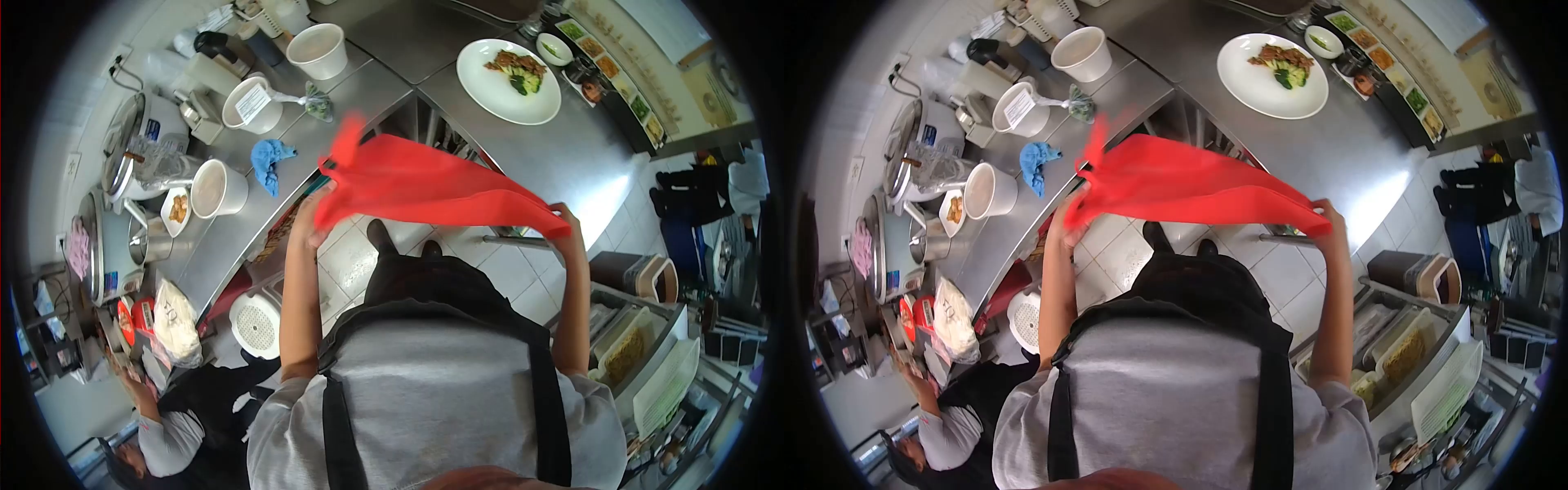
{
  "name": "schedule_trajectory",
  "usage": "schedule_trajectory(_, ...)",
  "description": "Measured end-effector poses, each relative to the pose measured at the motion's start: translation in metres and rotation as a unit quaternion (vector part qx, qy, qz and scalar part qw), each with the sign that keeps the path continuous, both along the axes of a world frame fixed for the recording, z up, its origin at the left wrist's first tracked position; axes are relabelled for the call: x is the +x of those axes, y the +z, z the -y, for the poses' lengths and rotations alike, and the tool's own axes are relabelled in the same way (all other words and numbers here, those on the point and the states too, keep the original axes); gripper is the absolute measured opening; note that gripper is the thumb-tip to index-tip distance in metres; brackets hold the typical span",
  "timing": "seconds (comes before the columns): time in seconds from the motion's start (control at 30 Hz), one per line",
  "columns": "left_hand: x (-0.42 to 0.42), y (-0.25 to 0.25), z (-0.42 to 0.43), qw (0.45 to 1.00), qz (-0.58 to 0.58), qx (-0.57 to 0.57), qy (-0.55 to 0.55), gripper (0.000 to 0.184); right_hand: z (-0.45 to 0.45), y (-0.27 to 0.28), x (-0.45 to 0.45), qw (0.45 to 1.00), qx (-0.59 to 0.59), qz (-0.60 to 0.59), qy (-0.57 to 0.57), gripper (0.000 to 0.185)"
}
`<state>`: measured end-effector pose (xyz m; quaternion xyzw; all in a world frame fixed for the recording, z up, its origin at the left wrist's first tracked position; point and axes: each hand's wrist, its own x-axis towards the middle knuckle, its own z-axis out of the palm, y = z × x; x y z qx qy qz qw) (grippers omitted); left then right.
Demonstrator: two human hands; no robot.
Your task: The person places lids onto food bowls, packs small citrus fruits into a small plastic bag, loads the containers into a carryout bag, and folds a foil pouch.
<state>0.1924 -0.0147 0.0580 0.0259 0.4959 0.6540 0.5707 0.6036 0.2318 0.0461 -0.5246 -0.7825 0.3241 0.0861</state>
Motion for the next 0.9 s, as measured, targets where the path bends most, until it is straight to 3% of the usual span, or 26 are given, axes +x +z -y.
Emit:
schedule_trajectory(0.03, 0.001, -0.007, 0.006, 1.0, -0.007, 0.018, -0.005, 0.033, 0.003, 0.002, 0.003, 0.995, 0.086, 0.05, 0.001, 0.023)
schedule_trajectory(0.13, 0.012, -0.035, 0.013, 0.999, -0.003, 0.03, -0.011, 0.031, 0.014, 0.031, -0.034, 0.98, 0.136, -0.122, -0.078, 0.027)
schedule_trajectory(0.23, 0.041, -0.033, -0.002, 1.0, 0.006, -0.006, 0.019, 0.028, 0.026, 0.064, -0.089, 0.959, 0.159, -0.231, 0.053, 0.031)
schedule_trajectory(0.3, 0.061, -0.028, -0.013, 1.0, 0.009, 0.009, 0.025, 0.025, 0.035, 0.071, -0.126, 0.942, 0.092, -0.303, 0.107, 0.027)
schedule_trajectory(0.37, 0.083, -0.027, -0.019, 0.997, -0.075, 0.013, -0.002, 0.022, 0.056, 0.066, -0.164, 0.908, -0.171, -0.365, 0.114, 0.021)
schedule_trajectory(0.43, 0.103, -0.019, -0.02, 0.981, -0.17, 0.069, -0.063, 0.016, 0.07, 0.056, -0.189, 0.935, -0.198, -0.206, 0.211, 0.023)
schedule_trajectory(0.47, 0.112, -0.017, -0.02, 0.982, -0.165, 0.076, -0.046, 0.018, 0.067, 0.017, -0.196, 0.878, -0.317, -0.265, 0.242, 0.025)
schedule_trajectory(0.53, 0.118, -0.012, -0.018, 0.989, -0.13, 0.075, 0.016, 0.022, 0.055, 0.003, -0.201, 0.898, -0.266, -0.274, 0.217, 0.023)
schedule_trajectory(0.6, 0.105, -0.02, -0.006, 0.979, 0.011, 0.167, 0.118, 0.024, 0.045, 0.005, -0.194, 0.916, -0.222, -0.295, 0.156, 0.014)
schedule_trajectory(0.67, 0.087, -0.029, 0.012, 0.93, 0.175, 0.223, 0.232, 0.025, 0.034, -0.013, -0.181, 0.961, -0.13, -0.24, 0.038, 0.014)
schedule_trajectory(0.73, 0.057, -0.011, 0.028, 0.905, 0.185, 0.278, 0.263, 0.024, 0.013, -0.063, -0.155, 0.988, -0.009, -0.157, -0.001, 0.021)
schedule_trajectory(0.8, 0.025, 0.011, 0.056, 0.921, 0.088, 0.266, 0.27, 0.023, -0.006, -0.117, -0.116, 0.99, 0.09, -0.103, 0.022, 0.02)
schedule_trajectory(0.9, 0.011, 0.001, 0.061, 0.912, -0.012, 0.234, 0.337, 0.023, -0.013, -0.13, -0.099, 0.989, -0.108, -0.041, 0.088, 0.036)
